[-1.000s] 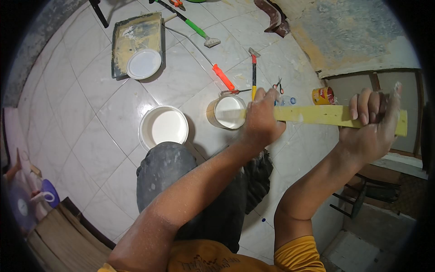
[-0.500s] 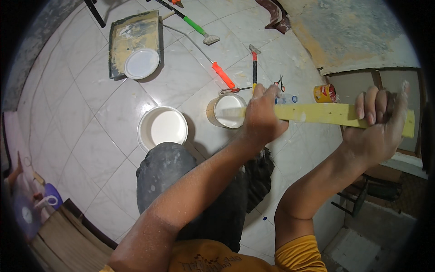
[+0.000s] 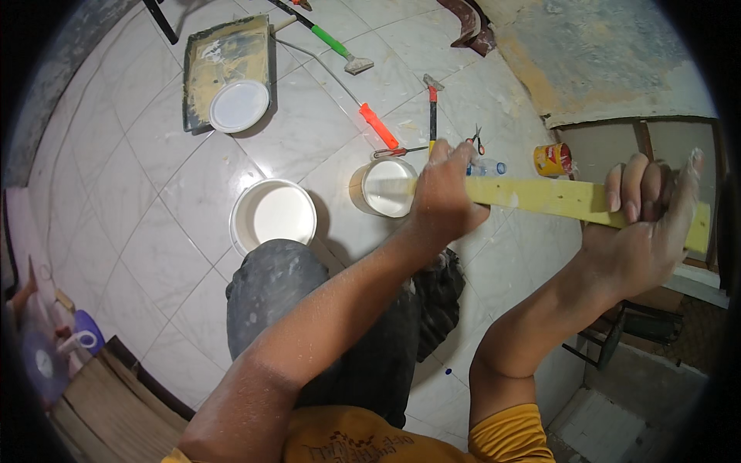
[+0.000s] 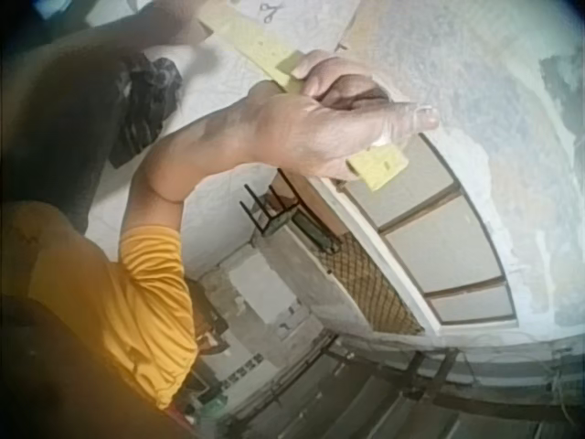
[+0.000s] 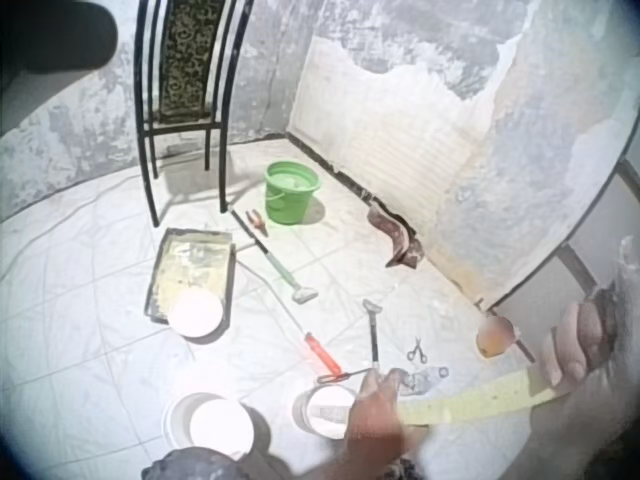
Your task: The person opens a paint bucket and pours white paint into a smaller container. They then use a wooden stick to stir the paint thoroughly. Finally, they close the paint bucket and place the lid on it.
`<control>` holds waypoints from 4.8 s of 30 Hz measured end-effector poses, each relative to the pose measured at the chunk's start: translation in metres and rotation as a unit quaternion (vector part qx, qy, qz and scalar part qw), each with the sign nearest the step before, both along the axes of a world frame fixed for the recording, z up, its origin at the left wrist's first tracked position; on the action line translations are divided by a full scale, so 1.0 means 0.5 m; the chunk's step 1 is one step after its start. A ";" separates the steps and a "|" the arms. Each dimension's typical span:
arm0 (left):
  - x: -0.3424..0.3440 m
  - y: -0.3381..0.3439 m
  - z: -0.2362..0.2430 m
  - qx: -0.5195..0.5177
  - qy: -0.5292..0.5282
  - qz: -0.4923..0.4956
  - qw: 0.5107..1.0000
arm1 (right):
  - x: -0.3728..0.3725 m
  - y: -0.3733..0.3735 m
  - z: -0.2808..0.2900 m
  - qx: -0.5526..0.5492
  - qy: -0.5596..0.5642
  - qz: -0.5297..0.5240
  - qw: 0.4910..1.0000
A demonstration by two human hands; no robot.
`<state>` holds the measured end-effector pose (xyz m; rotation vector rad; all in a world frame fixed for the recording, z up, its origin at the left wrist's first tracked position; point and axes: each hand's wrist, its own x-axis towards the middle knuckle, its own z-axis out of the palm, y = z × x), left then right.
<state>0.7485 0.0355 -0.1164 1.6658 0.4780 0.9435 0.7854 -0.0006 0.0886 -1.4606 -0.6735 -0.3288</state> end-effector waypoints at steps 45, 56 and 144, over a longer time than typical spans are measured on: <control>0.018 0.002 -0.015 -0.050 0.065 -0.066 0.994 | 0.015 -0.051 -0.014 -0.005 -0.012 0.084 0.996; 0.008 0.004 -0.012 -0.068 0.030 -0.075 0.994 | 0.066 -0.078 -0.008 0.053 0.042 0.186 0.980; 0.031 0.102 -0.053 0.008 0.001 -0.163 0.987 | 0.172 -0.007 -0.049 -0.076 0.056 0.415 0.905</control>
